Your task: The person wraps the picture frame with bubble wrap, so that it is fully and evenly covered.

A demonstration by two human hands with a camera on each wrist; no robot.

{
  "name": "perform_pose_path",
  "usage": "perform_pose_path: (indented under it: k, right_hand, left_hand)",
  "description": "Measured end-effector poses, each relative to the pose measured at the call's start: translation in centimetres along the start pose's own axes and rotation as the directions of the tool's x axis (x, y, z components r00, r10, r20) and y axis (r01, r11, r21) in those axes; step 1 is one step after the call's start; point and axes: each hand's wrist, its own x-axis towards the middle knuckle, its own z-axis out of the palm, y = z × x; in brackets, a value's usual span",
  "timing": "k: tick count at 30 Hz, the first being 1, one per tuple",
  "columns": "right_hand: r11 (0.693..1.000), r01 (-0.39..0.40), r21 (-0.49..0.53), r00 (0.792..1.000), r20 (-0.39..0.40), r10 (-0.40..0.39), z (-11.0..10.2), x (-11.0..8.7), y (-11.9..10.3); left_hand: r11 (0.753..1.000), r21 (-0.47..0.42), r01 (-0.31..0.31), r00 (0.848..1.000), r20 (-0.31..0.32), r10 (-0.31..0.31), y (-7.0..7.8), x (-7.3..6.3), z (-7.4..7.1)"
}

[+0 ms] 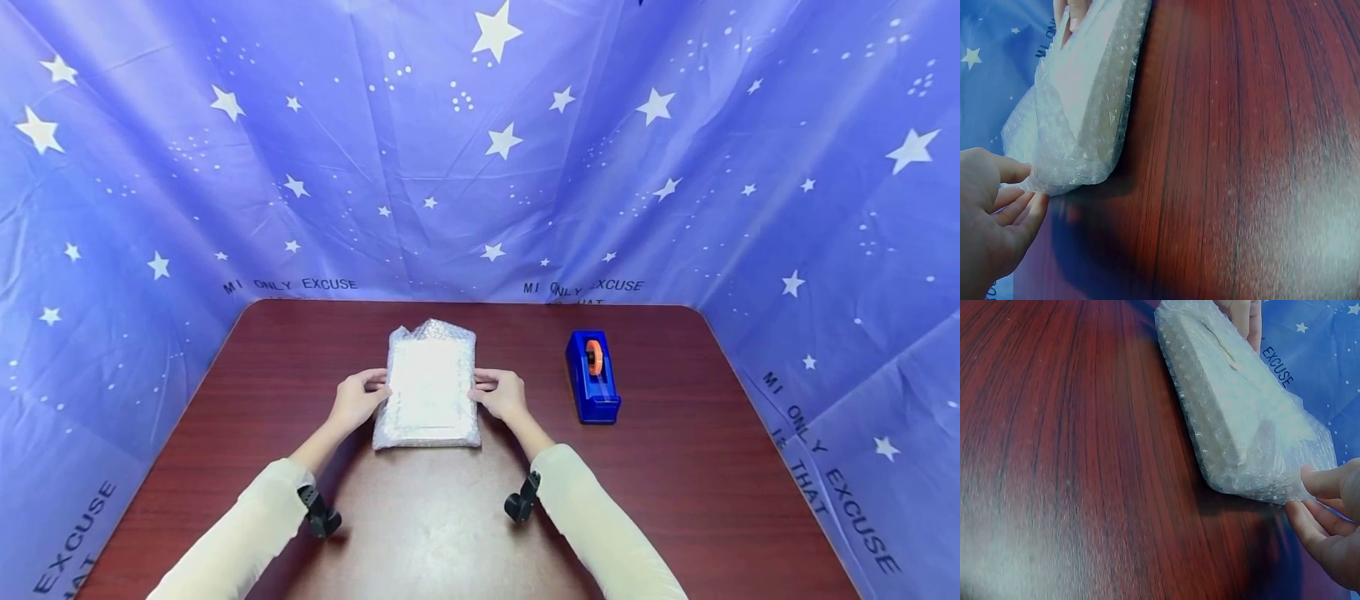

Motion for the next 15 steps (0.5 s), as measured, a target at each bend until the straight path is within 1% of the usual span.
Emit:
perform_pose_path:
  k: [6,15]
  right_hand:
    - [1.0,-0.024,0.003,1.0,0.003,0.024,-0.4,0.04,0.34]
    - [1.0,-0.016,-0.02,1.0,-0.007,0.016,-0.79,-0.06,0.34]
  left_hand:
    - [1.0,0.008,-0.015,1.0,0.008,0.015,0.08,0.1,0.44]
    - [1.0,-0.007,-0.014,1.0,0.02,0.014,-0.07,0.1,0.82]
